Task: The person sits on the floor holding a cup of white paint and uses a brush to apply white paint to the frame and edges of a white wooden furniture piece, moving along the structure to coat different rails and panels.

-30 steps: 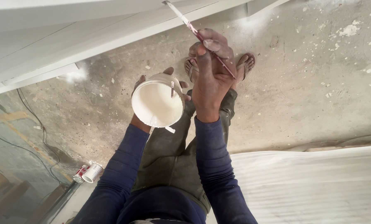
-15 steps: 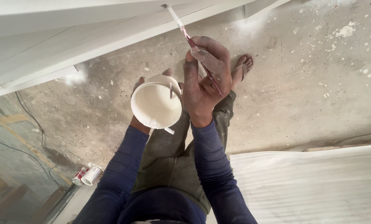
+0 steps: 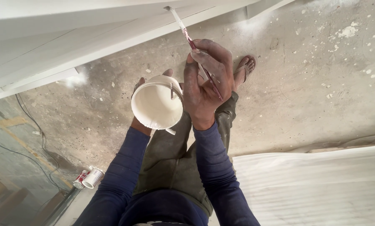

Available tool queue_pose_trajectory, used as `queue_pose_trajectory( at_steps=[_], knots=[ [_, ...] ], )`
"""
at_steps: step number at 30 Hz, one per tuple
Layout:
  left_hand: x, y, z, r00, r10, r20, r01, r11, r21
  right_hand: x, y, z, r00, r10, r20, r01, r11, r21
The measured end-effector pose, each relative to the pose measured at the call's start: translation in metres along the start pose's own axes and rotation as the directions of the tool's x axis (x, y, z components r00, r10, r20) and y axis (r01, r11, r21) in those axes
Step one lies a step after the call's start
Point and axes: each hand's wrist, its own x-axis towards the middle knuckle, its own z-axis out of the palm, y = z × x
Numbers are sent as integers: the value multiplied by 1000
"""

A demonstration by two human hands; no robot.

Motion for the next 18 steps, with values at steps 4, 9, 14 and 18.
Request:
queue_pose_trajectory(
  at_steps=[4, 9, 14, 18],
  knots=[
    [-1, -1, 3, 1000, -3, -4, 3, 1000, -2, -2, 1, -1, 1000, 21, -5, -21, 1000, -4],
    [-2, 0, 5, 1000, -5, -9, 5, 1000, 3, 2, -6, -3, 999, 42, -1, -42, 999, 24],
    [0, 1, 8, 1000, -8, -11, 8, 1000, 6, -2, -8, -5, 991, 136, -15, -134, 985, 111],
    [1, 2, 14, 1000, -19, 18, 19, 1000, -18, -1, -7, -7, 983, 185, 3, -182, 963, 197]
  ],
)
